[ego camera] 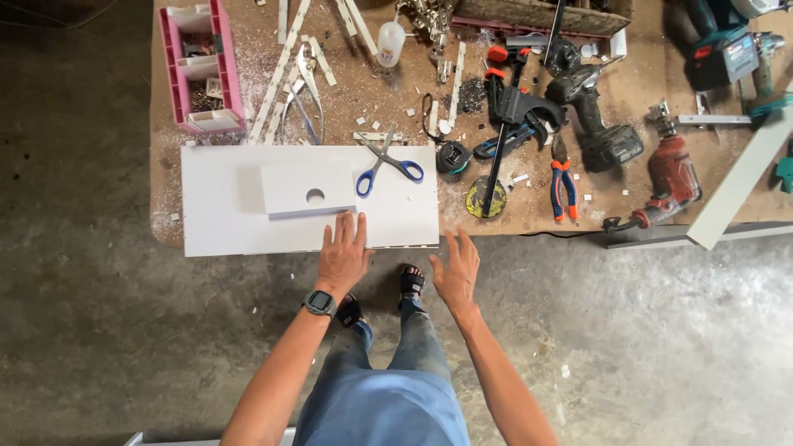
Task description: The recorder is assembling white wooden pieces using adhesive tape and a cutter.
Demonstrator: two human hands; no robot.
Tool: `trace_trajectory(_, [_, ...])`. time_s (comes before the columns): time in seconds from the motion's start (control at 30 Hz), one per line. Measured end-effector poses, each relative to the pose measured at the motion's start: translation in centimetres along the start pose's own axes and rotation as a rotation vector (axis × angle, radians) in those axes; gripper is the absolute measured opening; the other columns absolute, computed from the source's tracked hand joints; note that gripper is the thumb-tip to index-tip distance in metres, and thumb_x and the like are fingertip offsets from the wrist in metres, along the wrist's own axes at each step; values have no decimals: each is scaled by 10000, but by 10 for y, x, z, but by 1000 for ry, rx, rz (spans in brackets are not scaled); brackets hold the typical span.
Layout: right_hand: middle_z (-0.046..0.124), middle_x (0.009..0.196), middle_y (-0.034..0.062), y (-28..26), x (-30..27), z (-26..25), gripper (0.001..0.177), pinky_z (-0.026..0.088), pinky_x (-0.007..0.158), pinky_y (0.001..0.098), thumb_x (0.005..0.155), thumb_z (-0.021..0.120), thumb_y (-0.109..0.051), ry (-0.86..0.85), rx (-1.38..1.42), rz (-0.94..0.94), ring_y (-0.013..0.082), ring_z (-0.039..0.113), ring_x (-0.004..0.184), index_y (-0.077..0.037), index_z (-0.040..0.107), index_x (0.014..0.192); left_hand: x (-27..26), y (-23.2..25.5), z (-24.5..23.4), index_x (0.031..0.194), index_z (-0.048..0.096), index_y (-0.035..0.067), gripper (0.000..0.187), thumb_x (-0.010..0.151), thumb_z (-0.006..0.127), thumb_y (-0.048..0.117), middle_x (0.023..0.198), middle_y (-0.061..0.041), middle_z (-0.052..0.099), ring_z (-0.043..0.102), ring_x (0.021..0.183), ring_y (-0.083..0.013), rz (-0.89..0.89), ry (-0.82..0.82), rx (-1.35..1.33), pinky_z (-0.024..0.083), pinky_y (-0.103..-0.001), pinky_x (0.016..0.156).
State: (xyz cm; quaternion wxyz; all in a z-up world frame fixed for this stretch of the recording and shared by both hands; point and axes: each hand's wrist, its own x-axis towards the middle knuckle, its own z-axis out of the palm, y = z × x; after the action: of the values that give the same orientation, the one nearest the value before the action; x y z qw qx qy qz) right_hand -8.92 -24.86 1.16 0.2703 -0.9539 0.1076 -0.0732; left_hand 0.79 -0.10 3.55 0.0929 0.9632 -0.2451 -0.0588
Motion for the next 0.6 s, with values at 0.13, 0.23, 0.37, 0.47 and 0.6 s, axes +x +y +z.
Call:
trace_trajectory(0.13, [340,1568,253,-19,32,-5,841,269,1166,581,808,819,-329,-97,-70,-182,451,326,1441,-104,423,1515,-1,-9,2,1507,403,8,847,841,748,402,1466,-263,452,439,1361,-405,11,33,-3,400,-544,1083])
trace_trajectory(0.23, [271,1623,236,-39,45,20,900,171,1204,633,822,772,-410,-267,-250,-360,416,245,1511,-136,354,1570,-3,-26,5,1517,450,56,802,850,753,381,1488,-202,485,471,1362,-356,81,114,-95,419,-475,1113])
trace_trajectory(0.37, [195,1677,247,-54,47,71,887,133,1228,638,943,637,-505,-315,-319,-487,398,171,1566,-42,271,1604,-1,-39,5,1484,489,41,759,831,733,342,1521,-187,488,471,1382,-331,193,120,-68,377,-446,1145])
trace_trajectory(0.47, [170,1651,280,-65,49,83,934,134,1201,664,946,577,-557,-315,-306,-473,446,144,1541,51,238,1568,3,-49,19,1465,481,-7,743,849,713,336,1540,-215,458,431,1427,-342,280,149,-84,318,-459,1203])
trace_trajectory(0.6, [146,1659,309,-64,47,92,944,138,1197,689,971,546,-555,-310,-337,-455,479,114,1549,93,211,1571,1,-51,23,1491,470,-18,726,887,692,317,1574,-204,433,387,1482,-327,290,149,-133,275,-459,1265])
